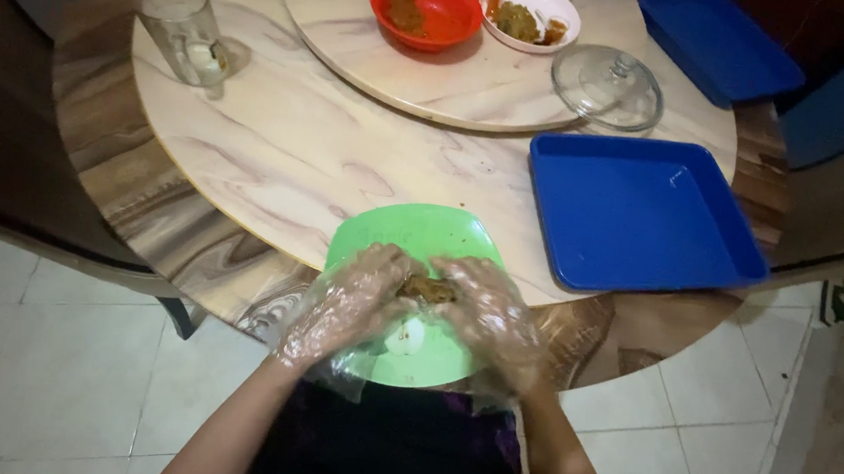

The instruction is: The person is kneading and shaping a piece of brown dough on a green plate using both hands.

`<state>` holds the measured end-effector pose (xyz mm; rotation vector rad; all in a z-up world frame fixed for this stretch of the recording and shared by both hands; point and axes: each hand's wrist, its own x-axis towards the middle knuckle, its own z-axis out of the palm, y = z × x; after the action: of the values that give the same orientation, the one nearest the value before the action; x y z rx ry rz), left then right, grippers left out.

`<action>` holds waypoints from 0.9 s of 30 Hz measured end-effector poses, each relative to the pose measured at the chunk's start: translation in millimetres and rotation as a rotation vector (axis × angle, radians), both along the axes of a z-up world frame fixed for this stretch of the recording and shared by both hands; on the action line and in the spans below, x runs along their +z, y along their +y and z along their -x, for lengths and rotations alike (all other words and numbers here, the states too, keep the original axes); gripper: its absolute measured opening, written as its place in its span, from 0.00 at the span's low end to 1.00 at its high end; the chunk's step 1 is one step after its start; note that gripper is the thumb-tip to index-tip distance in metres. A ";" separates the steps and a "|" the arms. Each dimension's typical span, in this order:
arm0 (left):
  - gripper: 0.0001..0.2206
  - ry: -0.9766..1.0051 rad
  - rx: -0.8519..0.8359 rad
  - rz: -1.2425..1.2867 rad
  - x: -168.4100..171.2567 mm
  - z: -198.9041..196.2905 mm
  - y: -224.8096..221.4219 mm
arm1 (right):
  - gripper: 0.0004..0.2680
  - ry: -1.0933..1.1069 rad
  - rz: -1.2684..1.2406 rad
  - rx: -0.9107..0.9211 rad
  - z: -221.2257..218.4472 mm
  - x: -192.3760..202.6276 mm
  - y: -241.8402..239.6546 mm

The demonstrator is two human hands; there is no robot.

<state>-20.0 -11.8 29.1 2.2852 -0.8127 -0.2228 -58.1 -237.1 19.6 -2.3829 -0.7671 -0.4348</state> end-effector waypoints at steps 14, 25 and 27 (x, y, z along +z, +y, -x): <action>0.05 -0.252 -0.115 0.362 -40.1 -9.9 1.7 | 0.06 -0.172 -0.015 -0.027 -0.5 1.8 16.5; 0.15 0.611 0.360 0.275 13.6 7.4 -32.4 | 0.02 -0.653 0.170 -0.117 -3.8 -62.1 -4.0; 0.22 0.709 0.425 0.223 14.9 13.4 -36.9 | 0.04 -0.704 0.240 -0.249 1.6 -87.9 -5.1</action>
<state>-33.4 -48.7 44.0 1.9022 0.0150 -0.6570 -59.8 -242.2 -68.3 -2.5624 -0.8478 -1.4034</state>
